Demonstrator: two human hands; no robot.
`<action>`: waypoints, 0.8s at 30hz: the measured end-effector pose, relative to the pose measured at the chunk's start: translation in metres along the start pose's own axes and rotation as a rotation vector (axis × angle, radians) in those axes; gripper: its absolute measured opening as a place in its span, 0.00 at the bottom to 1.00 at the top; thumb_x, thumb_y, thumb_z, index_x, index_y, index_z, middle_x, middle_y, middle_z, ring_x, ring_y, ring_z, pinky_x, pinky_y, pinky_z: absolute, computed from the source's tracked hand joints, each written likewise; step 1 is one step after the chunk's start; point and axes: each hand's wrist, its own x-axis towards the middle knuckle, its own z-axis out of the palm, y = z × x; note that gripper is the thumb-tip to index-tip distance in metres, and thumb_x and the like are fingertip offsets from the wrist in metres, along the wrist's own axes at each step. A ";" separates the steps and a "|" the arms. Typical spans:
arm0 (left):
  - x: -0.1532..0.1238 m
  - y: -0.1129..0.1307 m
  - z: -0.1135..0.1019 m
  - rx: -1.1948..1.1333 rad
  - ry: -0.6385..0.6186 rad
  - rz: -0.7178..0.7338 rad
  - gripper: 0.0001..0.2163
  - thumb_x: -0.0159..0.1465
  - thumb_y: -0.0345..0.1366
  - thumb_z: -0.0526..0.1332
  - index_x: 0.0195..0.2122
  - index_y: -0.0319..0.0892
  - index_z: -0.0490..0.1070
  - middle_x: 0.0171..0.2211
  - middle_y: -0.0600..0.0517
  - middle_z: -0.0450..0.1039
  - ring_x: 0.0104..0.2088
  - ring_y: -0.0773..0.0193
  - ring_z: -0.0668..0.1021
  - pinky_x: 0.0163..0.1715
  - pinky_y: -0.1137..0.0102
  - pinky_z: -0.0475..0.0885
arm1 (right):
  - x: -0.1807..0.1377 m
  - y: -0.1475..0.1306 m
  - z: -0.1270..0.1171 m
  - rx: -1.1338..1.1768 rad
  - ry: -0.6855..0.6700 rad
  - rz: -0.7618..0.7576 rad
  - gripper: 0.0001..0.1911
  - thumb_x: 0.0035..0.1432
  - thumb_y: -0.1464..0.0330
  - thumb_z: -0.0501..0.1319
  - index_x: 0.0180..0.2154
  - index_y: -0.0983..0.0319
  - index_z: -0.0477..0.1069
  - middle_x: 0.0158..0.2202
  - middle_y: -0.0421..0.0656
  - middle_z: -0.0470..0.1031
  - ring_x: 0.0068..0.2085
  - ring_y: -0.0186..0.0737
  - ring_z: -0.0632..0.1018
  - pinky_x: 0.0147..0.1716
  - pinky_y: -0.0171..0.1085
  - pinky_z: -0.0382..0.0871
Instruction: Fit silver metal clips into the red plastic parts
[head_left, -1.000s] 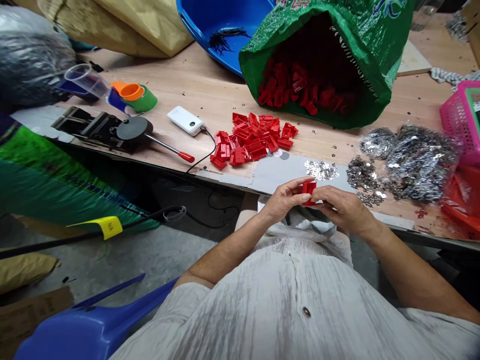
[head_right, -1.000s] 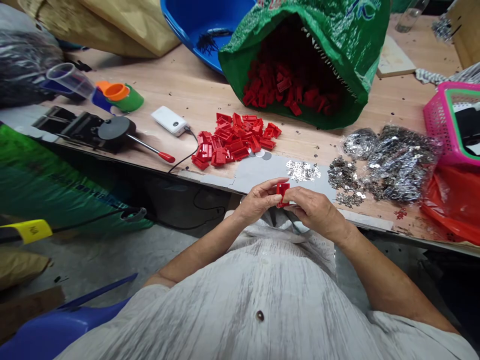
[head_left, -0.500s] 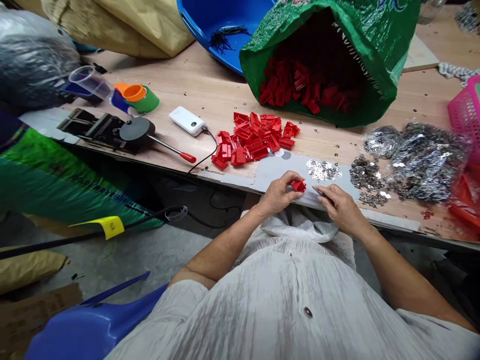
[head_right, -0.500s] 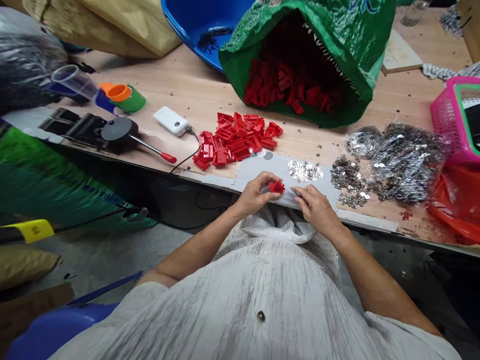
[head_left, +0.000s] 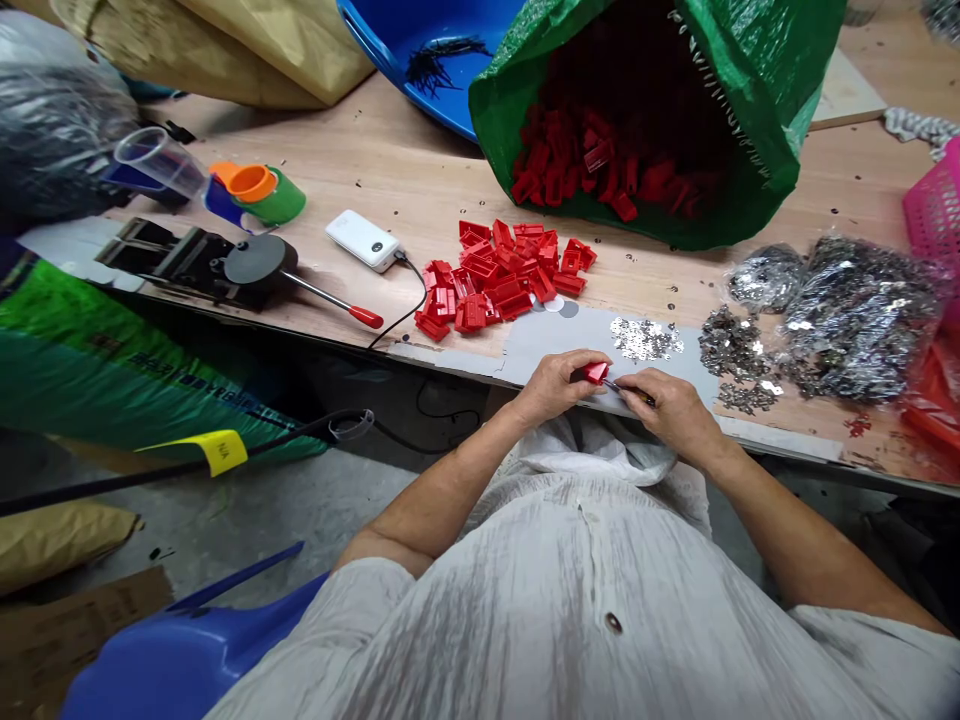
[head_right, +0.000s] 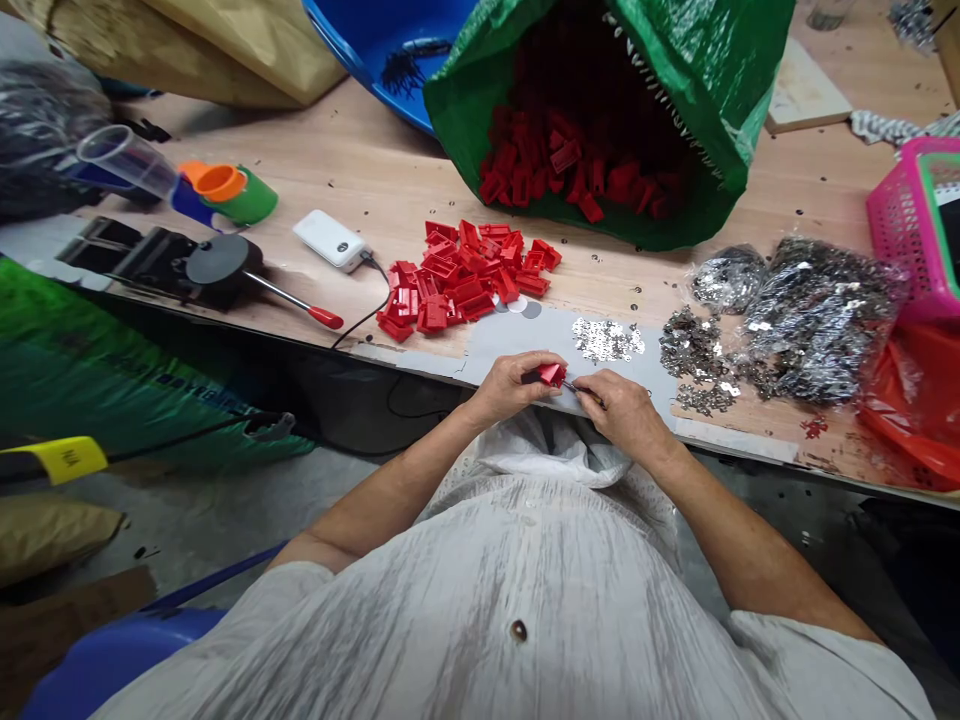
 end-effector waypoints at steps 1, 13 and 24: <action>0.000 0.000 0.000 0.000 0.001 0.002 0.17 0.54 0.37 0.71 0.45 0.43 0.78 0.43 0.48 0.79 0.44 0.58 0.79 0.49 0.65 0.70 | 0.000 0.000 0.000 -0.007 -0.006 -0.007 0.12 0.64 0.70 0.57 0.45 0.59 0.77 0.41 0.46 0.80 0.42 0.44 0.81 0.42 0.43 0.75; 0.000 -0.001 0.002 0.006 0.026 -0.002 0.14 0.54 0.35 0.69 0.43 0.43 0.79 0.42 0.49 0.80 0.42 0.58 0.80 0.48 0.66 0.71 | 0.000 -0.024 0.015 -0.144 0.081 0.112 0.09 0.64 0.70 0.56 0.40 0.59 0.75 0.37 0.46 0.78 0.38 0.44 0.79 0.34 0.40 0.70; -0.001 -0.007 0.003 0.007 0.016 0.031 0.16 0.55 0.39 0.70 0.44 0.42 0.76 0.42 0.48 0.79 0.44 0.58 0.79 0.49 0.66 0.69 | 0.001 -0.009 0.001 0.119 0.019 0.147 0.09 0.62 0.69 0.58 0.41 0.59 0.76 0.37 0.44 0.79 0.38 0.42 0.78 0.39 0.40 0.70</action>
